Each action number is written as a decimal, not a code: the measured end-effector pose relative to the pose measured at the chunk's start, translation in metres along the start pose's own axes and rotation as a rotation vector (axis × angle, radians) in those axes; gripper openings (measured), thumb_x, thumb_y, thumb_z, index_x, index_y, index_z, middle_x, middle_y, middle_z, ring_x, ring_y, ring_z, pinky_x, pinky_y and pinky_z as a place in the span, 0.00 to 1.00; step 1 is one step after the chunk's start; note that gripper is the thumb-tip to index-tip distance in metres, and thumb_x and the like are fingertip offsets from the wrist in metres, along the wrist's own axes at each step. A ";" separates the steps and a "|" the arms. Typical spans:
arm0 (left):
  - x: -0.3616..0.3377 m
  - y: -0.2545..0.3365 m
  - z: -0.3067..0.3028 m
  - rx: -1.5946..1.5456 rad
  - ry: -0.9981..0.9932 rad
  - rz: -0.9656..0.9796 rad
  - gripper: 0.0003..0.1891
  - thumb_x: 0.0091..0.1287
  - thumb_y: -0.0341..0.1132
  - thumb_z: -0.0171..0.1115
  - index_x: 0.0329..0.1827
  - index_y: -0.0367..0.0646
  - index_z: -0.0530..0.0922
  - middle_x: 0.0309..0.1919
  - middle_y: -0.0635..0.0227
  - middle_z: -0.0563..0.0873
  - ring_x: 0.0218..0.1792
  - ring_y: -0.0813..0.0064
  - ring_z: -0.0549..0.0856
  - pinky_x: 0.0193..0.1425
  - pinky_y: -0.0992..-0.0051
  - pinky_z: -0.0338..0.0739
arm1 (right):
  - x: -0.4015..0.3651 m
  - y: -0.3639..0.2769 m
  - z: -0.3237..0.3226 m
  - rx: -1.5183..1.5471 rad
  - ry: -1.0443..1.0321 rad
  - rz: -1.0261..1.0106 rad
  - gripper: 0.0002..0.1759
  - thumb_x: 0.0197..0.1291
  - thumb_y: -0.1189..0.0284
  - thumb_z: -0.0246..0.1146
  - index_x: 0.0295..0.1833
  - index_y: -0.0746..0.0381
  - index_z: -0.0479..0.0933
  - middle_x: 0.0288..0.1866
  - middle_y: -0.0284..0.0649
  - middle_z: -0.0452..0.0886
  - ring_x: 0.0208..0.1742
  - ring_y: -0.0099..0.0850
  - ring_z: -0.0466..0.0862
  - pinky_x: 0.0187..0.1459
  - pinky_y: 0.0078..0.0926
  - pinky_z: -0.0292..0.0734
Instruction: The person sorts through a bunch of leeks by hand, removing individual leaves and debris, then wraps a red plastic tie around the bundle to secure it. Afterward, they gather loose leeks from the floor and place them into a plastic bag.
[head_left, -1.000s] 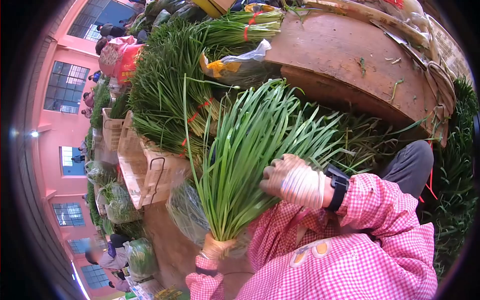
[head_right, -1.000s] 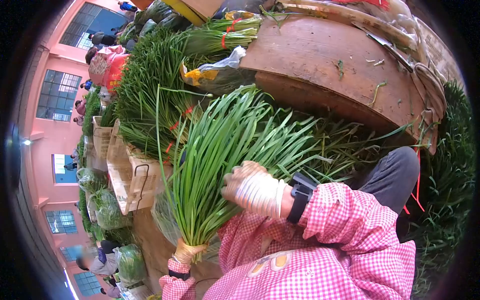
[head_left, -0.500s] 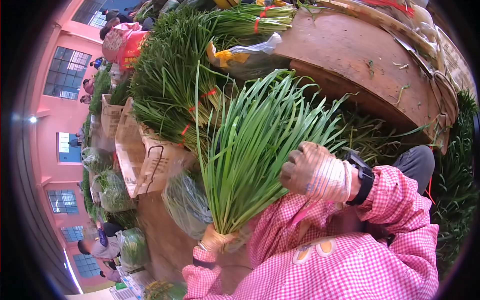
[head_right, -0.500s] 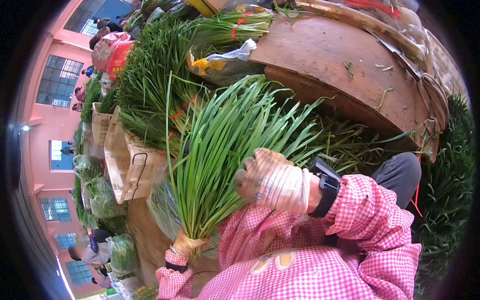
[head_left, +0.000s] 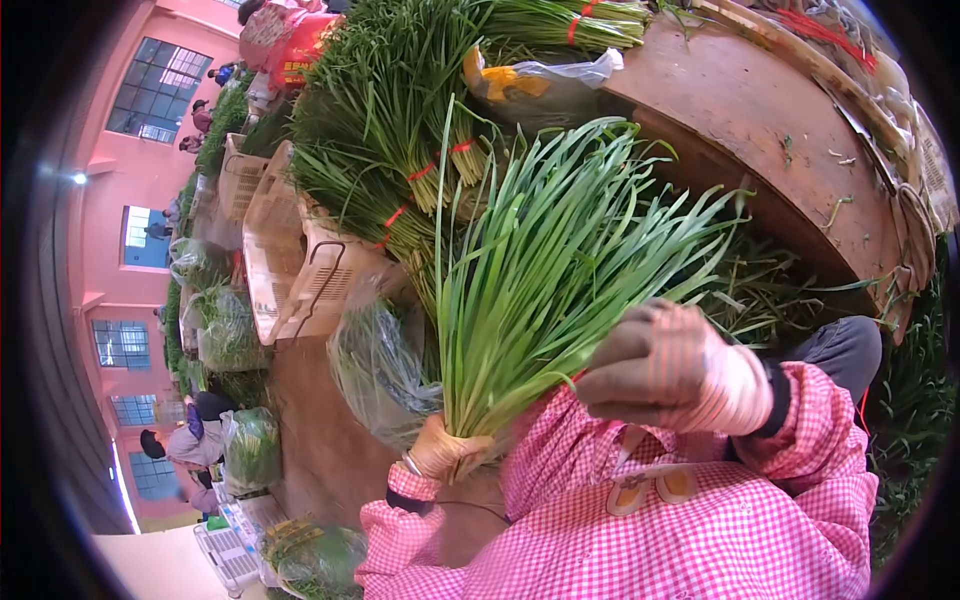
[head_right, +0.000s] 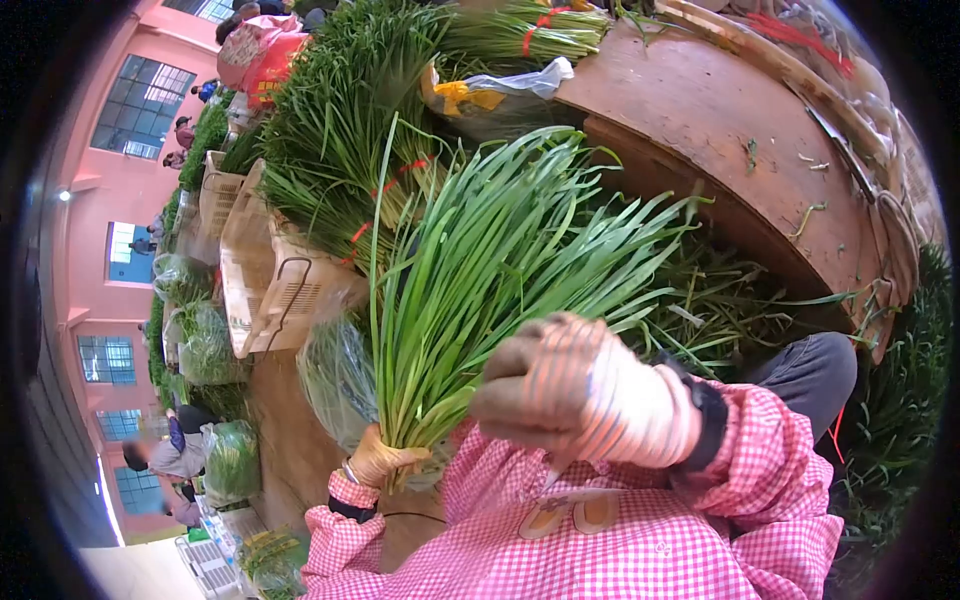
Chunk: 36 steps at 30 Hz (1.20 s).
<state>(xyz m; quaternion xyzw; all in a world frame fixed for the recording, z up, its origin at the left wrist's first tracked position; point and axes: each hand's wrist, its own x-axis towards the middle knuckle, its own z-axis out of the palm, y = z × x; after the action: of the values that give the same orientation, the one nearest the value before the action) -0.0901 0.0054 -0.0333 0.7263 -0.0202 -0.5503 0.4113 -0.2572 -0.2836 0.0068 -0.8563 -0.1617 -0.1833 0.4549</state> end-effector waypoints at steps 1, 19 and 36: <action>-0.001 0.002 0.002 -0.008 -0.004 -0.004 0.20 0.50 0.25 0.71 0.47 0.37 0.76 0.31 0.68 0.81 0.25 0.80 0.79 0.27 0.79 0.74 | 0.004 0.003 0.010 0.089 0.050 -0.021 0.11 0.44 0.69 0.61 0.37 0.57 0.76 0.35 0.36 0.78 0.34 0.38 0.79 0.35 0.34 0.73; -0.007 -0.007 0.001 -0.126 -0.131 -0.035 0.19 0.50 0.27 0.70 0.45 0.36 0.76 0.29 0.63 0.83 0.24 0.74 0.82 0.26 0.79 0.76 | 0.009 -0.009 0.020 0.635 0.232 -0.188 0.08 0.55 0.76 0.63 0.38 0.70 0.76 0.32 0.44 0.78 0.36 0.37 0.79 0.41 0.32 0.76; 0.018 -0.046 -0.018 -0.075 -0.002 0.080 0.27 0.44 0.24 0.75 0.50 0.39 0.76 0.38 0.66 0.83 0.35 0.73 0.82 0.37 0.74 0.78 | -0.041 0.104 0.030 -0.364 0.447 0.691 0.16 0.53 0.59 0.63 0.33 0.62 0.77 0.28 0.45 0.78 0.34 0.42 0.80 0.40 0.36 0.74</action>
<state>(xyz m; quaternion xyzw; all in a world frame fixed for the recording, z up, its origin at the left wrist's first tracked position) -0.0873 0.0372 -0.0750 0.7083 -0.0290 -0.5346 0.4600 -0.2425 -0.3181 -0.1027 -0.8657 0.2707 -0.2265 0.3550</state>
